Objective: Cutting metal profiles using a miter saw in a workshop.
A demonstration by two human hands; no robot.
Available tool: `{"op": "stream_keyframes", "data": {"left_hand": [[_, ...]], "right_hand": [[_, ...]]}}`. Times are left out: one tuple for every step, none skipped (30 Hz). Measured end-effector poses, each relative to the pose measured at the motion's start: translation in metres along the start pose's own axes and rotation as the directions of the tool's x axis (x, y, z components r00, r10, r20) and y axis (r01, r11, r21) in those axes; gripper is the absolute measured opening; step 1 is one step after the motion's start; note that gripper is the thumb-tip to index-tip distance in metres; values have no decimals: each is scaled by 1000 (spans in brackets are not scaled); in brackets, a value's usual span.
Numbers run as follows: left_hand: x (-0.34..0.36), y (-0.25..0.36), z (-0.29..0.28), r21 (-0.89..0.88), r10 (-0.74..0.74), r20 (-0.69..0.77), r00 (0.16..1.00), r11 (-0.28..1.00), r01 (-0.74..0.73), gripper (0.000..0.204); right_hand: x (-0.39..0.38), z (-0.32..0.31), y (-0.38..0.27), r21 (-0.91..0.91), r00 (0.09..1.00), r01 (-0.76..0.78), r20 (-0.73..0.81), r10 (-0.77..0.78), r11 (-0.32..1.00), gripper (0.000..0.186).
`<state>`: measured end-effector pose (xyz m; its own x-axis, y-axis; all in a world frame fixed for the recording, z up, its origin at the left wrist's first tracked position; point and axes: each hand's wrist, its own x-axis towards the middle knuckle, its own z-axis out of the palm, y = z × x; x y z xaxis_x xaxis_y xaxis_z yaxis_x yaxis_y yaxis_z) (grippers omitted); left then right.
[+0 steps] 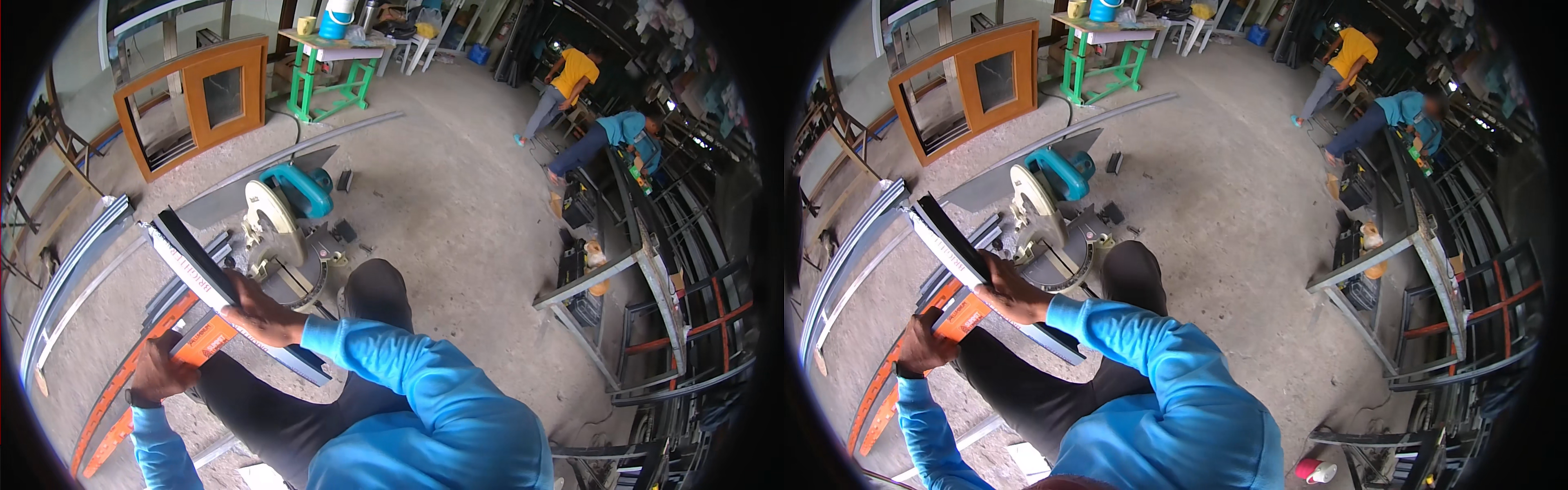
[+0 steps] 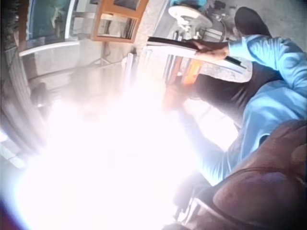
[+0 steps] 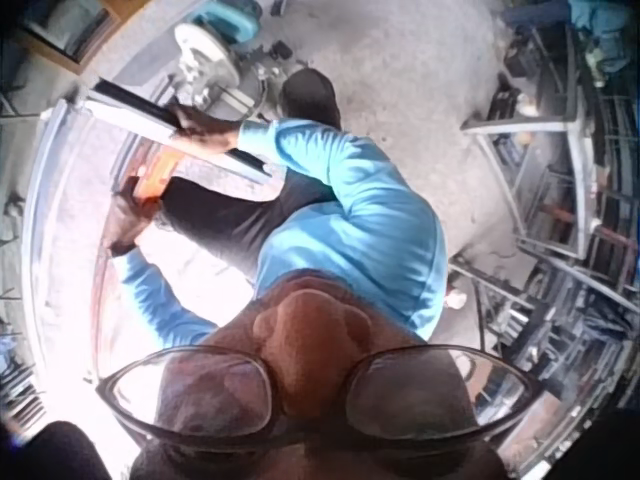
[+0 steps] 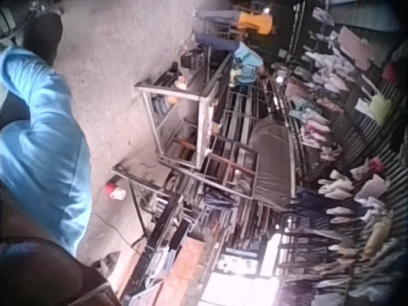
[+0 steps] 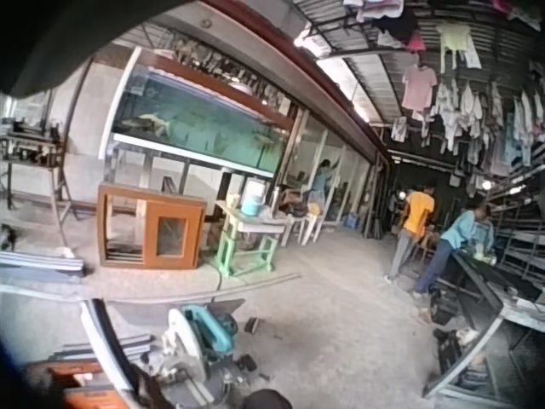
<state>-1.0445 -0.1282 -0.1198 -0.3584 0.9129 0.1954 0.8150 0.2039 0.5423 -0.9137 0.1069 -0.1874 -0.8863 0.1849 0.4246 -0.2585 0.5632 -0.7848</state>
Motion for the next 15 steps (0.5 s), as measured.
{"op": "stream_keyframes", "data": {"left_hand": [[-5,2,-2,-4,-17,0,1000,1000,17,40],[-12,3,-3,17,-77,39,996,997,77,40],[-21,4,-4,39,-144,76,987,989,141,40],[-28,3,-3,117,-248,115,962,965,235,43],[-36,-2,2,231,-104,-15,994,967,105,51],[-38,-3,-4,253,-102,9,995,963,97,60],[-30,0,-4,234,-200,56,978,955,182,62],[-16,-7,3,245,-178,59,982,956,159,61],[-11,-14,2,119,-157,71,985,982,147,59],[5,-1,-9,89,-274,222,936,961,260,63],[2,-8,-4,67,-83,104,991,995,76,49],[4,-8,-7,84,-177,156,972,983,166,58],[0,-14,-7,29,-39,99,994,999,37,62],[-3,-16,-7,10,-52,94,994,999,51,67],[-7,-19,-6,-12,-49,89,995,999,50,72]], "right_hand": [[1,-6,-5,10,1000,-4,14,4,1000,64],[3,-16,-7,252,988,-22,151,-17,967,69],[6,-27,-11,478,958,-77,280,-69,875,75],[6,-34,-13,454,928,-136,370,-48,880,76],[3,-34,-14,443,919,-220,394,32,869,75],[-4,-19,4,484,974,-68,222,-47,873,69],[-10,-14,6,484,992,-66,125,6,872,66],[-14,-21,9,318,998,-68,37,59,946,63],[-9,-27,1,424,995,-94,59,75,901,59],[-7,-35,7,442,998,-48,61,23,896,60],[-7,-35,9,467,998,3,56,-33,884,61],[-6,-31,0,514,998,-23,57,-8,857,63],[-2,-28,-8,555,998,-40,54,12,831,65],[0,-26,-4,538,997,-33,76,-10,843,68],[-1,-21,-7,453,998,-29,67,-1,891,68]]}}
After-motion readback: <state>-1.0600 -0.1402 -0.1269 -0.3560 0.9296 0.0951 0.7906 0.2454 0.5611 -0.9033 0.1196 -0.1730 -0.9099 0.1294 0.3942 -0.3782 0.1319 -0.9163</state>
